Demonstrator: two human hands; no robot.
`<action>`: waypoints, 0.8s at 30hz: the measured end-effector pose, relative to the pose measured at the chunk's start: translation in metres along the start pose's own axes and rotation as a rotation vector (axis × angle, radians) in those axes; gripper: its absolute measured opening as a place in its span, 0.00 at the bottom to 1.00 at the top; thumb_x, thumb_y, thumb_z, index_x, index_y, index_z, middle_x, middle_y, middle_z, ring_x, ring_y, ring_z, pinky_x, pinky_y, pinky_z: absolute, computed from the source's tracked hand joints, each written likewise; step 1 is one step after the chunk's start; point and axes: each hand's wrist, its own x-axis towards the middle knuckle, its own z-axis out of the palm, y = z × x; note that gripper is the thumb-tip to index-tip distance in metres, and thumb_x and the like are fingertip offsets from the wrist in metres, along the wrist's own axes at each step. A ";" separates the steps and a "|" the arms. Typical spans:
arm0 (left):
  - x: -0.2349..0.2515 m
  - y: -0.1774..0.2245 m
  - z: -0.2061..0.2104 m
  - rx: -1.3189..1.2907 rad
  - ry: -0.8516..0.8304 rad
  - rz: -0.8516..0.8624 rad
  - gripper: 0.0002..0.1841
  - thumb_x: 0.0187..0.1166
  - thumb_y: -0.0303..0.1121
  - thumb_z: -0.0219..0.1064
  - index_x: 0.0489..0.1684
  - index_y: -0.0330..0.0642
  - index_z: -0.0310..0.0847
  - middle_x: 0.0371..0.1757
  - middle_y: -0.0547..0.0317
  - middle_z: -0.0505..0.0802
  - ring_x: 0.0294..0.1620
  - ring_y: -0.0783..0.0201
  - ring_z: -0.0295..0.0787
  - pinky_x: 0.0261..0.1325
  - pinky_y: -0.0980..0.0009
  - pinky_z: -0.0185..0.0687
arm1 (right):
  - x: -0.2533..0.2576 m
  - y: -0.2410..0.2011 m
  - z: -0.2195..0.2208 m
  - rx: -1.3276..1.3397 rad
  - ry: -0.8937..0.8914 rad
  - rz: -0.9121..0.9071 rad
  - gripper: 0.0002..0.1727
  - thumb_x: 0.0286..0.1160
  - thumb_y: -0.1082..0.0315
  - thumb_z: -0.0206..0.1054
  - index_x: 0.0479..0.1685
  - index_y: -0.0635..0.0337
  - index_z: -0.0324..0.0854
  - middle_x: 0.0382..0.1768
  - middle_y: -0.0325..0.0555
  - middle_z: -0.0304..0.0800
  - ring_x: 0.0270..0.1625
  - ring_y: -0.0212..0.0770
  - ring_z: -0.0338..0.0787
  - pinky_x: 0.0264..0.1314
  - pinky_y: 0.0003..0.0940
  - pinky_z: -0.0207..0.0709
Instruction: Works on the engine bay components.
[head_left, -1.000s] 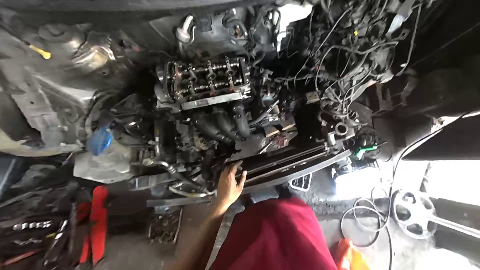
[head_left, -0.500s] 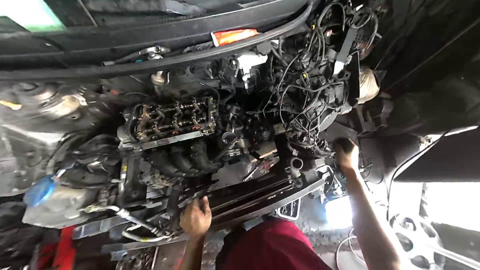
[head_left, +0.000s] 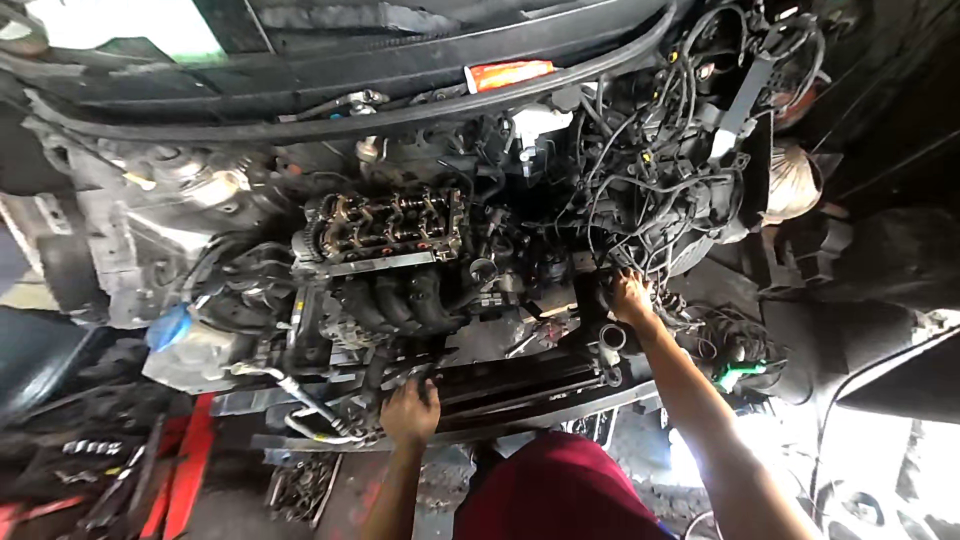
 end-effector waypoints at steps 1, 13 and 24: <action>0.000 0.000 0.000 0.008 -0.002 -0.004 0.27 0.82 0.46 0.52 0.57 0.31 0.89 0.49 0.29 0.94 0.54 0.27 0.92 0.59 0.29 0.78 | 0.003 0.003 0.000 -0.013 0.004 -0.020 0.32 0.75 0.56 0.73 0.78 0.58 0.75 0.78 0.62 0.75 0.82 0.65 0.70 0.79 0.71 0.61; -0.001 -0.003 0.012 -0.022 0.126 0.047 0.29 0.77 0.47 0.50 0.46 0.29 0.91 0.46 0.31 0.95 0.49 0.30 0.94 0.54 0.31 0.79 | -0.002 0.007 -0.018 0.068 -0.063 -0.037 0.33 0.74 0.52 0.73 0.78 0.59 0.76 0.79 0.68 0.71 0.85 0.67 0.65 0.83 0.71 0.56; -0.002 -0.009 0.019 -0.024 0.154 0.060 0.29 0.77 0.47 0.49 0.47 0.31 0.91 0.47 0.34 0.96 0.50 0.31 0.94 0.55 0.31 0.78 | 0.005 0.023 -0.070 0.694 0.437 -0.100 0.22 0.78 0.68 0.69 0.69 0.66 0.80 0.57 0.60 0.91 0.59 0.52 0.92 0.68 0.54 0.82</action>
